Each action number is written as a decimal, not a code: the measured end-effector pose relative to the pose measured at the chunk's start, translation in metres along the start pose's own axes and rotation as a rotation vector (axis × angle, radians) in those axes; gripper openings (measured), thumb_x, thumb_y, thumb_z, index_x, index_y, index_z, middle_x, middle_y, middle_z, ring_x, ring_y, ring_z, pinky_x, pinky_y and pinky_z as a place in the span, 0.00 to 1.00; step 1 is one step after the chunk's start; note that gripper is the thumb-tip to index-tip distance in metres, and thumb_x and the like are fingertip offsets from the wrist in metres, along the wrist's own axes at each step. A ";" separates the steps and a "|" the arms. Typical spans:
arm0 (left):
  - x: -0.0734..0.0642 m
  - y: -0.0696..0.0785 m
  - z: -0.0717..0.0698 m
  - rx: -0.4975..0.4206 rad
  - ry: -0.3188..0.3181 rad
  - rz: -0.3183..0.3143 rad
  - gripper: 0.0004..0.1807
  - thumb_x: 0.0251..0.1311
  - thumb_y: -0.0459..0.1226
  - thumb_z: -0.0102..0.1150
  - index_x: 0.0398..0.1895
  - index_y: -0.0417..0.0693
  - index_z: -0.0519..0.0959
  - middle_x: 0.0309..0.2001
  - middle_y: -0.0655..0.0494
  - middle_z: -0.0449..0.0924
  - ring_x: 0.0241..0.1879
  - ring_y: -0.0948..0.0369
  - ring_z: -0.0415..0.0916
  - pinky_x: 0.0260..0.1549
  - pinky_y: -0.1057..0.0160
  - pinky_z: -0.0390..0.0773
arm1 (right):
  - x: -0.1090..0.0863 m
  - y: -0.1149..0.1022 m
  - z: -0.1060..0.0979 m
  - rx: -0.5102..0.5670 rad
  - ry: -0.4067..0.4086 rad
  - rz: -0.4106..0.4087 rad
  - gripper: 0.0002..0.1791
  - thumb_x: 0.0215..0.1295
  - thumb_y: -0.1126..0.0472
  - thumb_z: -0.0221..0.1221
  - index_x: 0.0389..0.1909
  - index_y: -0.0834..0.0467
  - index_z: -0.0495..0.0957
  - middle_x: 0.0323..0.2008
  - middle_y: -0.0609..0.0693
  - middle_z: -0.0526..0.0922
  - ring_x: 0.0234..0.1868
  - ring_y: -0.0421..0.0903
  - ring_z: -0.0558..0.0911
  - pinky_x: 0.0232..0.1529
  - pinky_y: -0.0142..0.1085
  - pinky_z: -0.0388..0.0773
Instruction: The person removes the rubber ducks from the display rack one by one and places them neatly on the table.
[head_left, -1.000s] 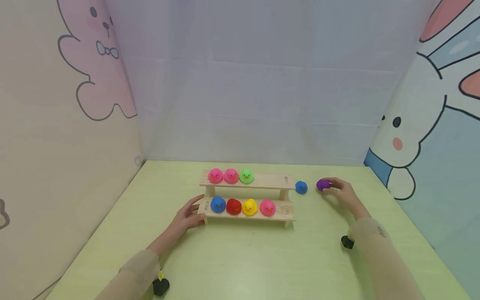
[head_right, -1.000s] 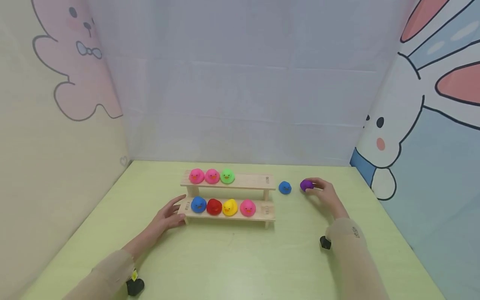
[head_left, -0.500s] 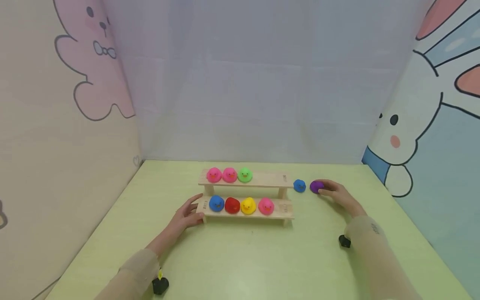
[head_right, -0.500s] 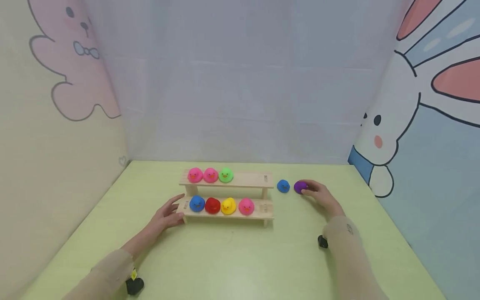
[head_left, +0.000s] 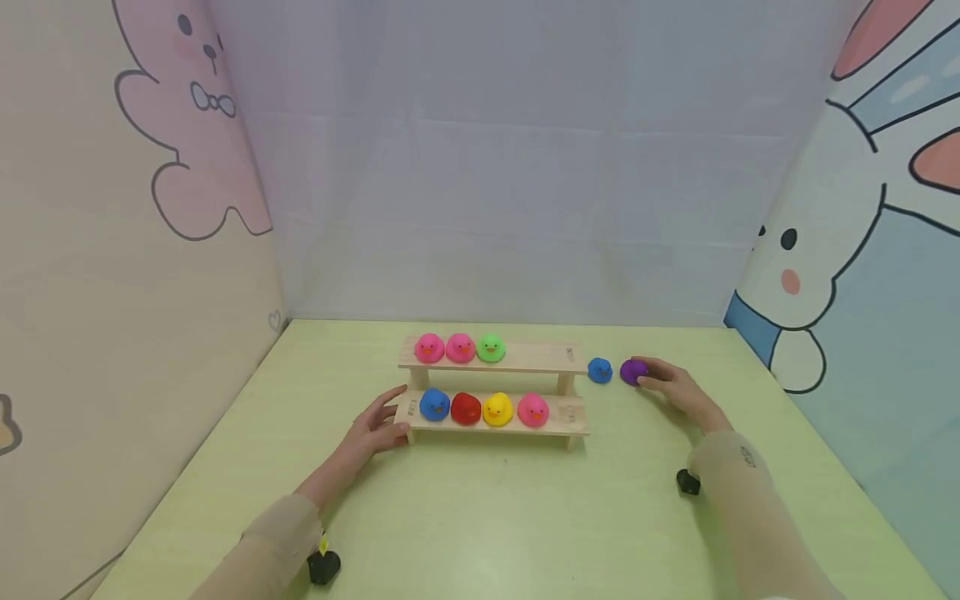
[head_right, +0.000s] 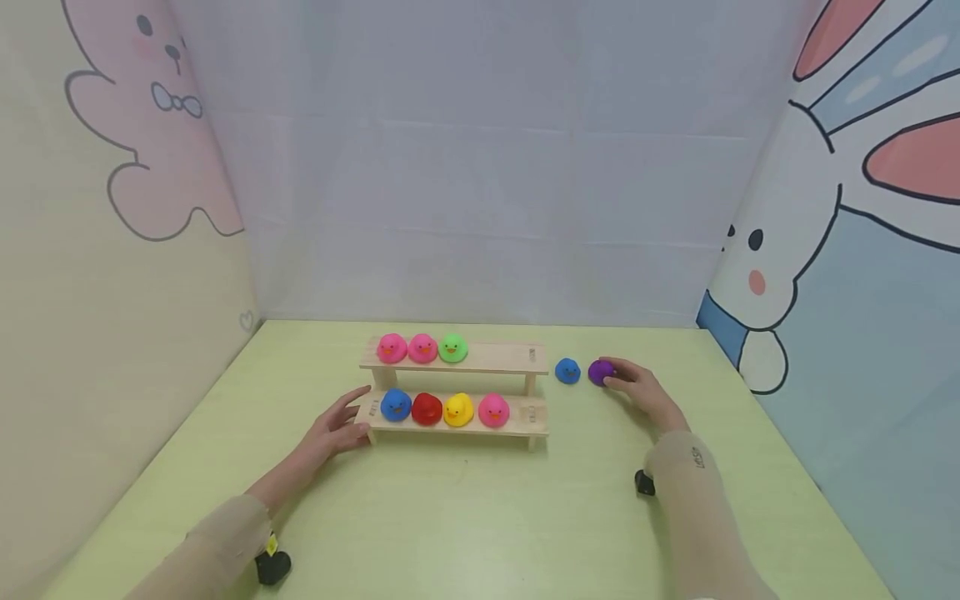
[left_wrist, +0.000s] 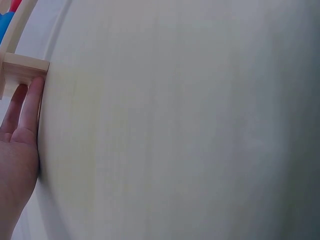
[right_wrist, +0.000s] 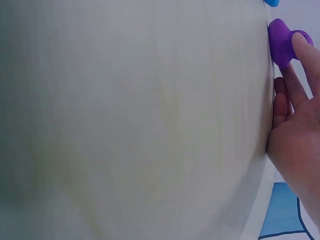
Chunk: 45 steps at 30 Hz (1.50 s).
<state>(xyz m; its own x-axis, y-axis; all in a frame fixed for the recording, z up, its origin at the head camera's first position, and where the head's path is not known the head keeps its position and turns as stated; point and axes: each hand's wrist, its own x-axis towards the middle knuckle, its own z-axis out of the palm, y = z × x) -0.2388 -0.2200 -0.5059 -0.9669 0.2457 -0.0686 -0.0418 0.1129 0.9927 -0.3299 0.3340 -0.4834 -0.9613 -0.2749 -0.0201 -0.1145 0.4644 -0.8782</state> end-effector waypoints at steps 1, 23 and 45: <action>0.000 0.000 0.000 -0.001 -0.002 0.000 0.38 0.67 0.37 0.58 0.77 0.59 0.54 0.71 0.35 0.61 0.67 0.45 0.69 0.54 0.57 0.82 | 0.000 0.000 0.000 -0.002 -0.001 0.002 0.33 0.73 0.57 0.55 0.73 0.65 0.59 0.72 0.69 0.60 0.74 0.68 0.57 0.74 0.65 0.48; -0.002 0.004 0.001 0.018 0.002 -0.016 0.38 0.68 0.38 0.58 0.77 0.59 0.54 0.71 0.35 0.61 0.66 0.45 0.70 0.54 0.57 0.82 | 0.002 0.005 -0.001 -0.039 -0.007 0.017 0.34 0.73 0.52 0.54 0.75 0.59 0.58 0.74 0.67 0.58 0.76 0.68 0.53 0.73 0.68 0.43; -0.002 0.004 0.002 0.013 0.005 -0.015 0.38 0.67 0.38 0.58 0.77 0.60 0.54 0.72 0.36 0.61 0.66 0.46 0.70 0.55 0.57 0.82 | 0.001 0.001 -0.004 -0.064 -0.031 0.030 0.42 0.70 0.55 0.59 0.78 0.55 0.48 0.77 0.65 0.48 0.76 0.71 0.48 0.74 0.66 0.46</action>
<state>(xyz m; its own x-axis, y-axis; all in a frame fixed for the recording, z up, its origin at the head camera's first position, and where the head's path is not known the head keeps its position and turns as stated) -0.2368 -0.2186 -0.5024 -0.9675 0.2387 -0.0831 -0.0533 0.1286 0.9903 -0.3322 0.3375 -0.4826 -0.9563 -0.2858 -0.0617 -0.1025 0.5254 -0.8446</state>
